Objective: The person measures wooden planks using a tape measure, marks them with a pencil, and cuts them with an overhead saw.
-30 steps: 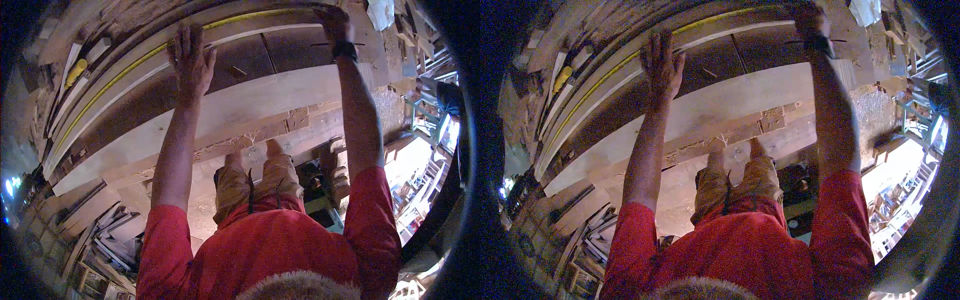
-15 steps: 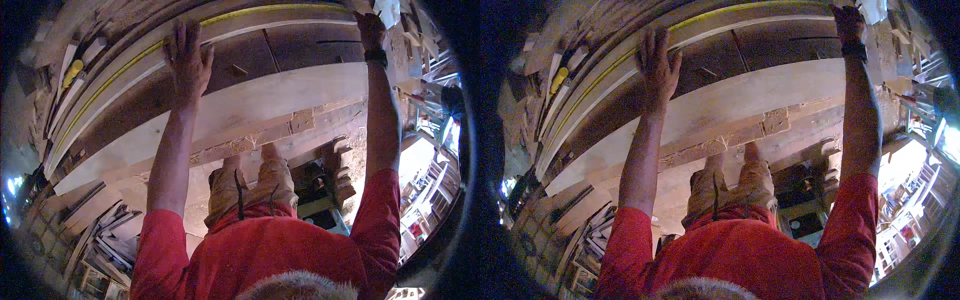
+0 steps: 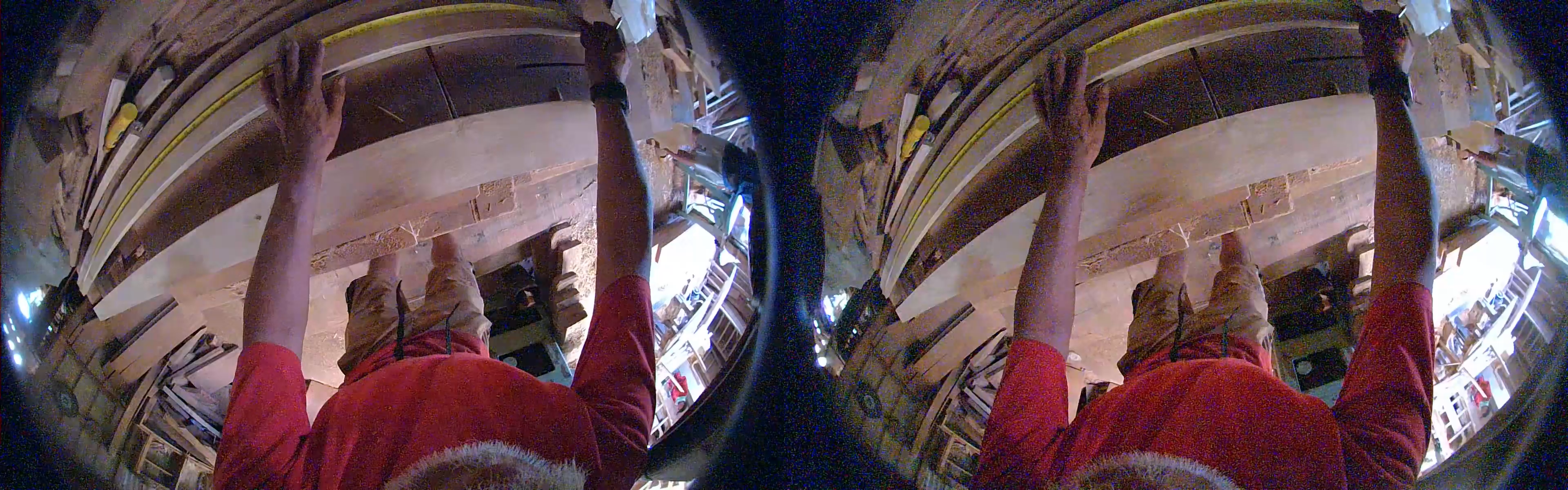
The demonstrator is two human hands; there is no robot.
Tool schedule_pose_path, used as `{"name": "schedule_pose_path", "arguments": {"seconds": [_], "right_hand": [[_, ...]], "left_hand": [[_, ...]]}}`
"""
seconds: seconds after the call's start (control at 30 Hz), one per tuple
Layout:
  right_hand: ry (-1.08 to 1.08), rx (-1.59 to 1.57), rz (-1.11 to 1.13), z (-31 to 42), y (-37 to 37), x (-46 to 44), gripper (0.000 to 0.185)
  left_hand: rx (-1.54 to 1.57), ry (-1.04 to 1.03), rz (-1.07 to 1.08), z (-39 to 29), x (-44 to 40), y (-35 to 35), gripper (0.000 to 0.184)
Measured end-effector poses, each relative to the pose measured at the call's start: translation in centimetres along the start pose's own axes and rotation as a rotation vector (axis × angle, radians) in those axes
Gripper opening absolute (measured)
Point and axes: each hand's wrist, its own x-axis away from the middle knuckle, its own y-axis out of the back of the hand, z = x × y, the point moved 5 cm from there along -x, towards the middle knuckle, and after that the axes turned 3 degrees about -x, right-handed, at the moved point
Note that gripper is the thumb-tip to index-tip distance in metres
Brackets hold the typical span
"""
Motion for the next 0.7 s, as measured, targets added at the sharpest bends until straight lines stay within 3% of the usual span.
{"name": "schedule_pose_path", "arguments": {"seconds": [0.13, 0.2, 0.23, 0.37, 0.43, 0.47, 0.53, 0.67, 0.7], "right_hand": [[0.026, -0.027, 0.061, -1.1, -0.4, -0.4, 0.028], [0.32, 0.252, 0.032, -2.9, -0.9, -1.6, 0.027], [0.614, 0.53, 0.001, -1.9, -1.3, -1.4, 0.027], [0.416, 0.538, 0.103, -1.6, -1.5, -1.3, 0.024], [0.113, 0.347, 0.144, -1.1, -0.7, -1.4, 0.015], [0.114, 0.349, 0.144, -2.8, -1.2, -1.5, 0.015], [0.637, 0.471, -0.144, -2.0, -0.8, -0.9, 0.012], [0.659, 0.446, -0.174, -3.7, -1.6, -0.8, 0.011], [0.31, 0.279, -0.128, -6.7, -2.7, -1.9, 0.018]], "left_hand": [[-0.005, 0.025, 0.029, -0.2, 0.0, 0.2, 0.059], [-0.007, 0.019, 0.029, 0.0, 0.1, 0.0, 0.059], [-0.01, 0.012, 0.029, 0.1, 0.1, -0.1, 0.059], [-0.012, 0.013, 0.011, 0.4, 0.2, -0.5, 0.058], [-0.001, -0.004, -0.007, 0.3, 0.2, -0.3, 0.059], [0.0, -0.004, -0.008, 0.3, 0.1, -0.1, 0.059], [0.026, -0.015, -0.002, 0.2, 0.0, 0.1, 0.059], [-0.016, -0.002, 0.015, 0.1, 0.1, -0.3, 0.059], [-0.018, 0.001, 0.025, 0.1, 0.1, -0.3, 0.058]]}}
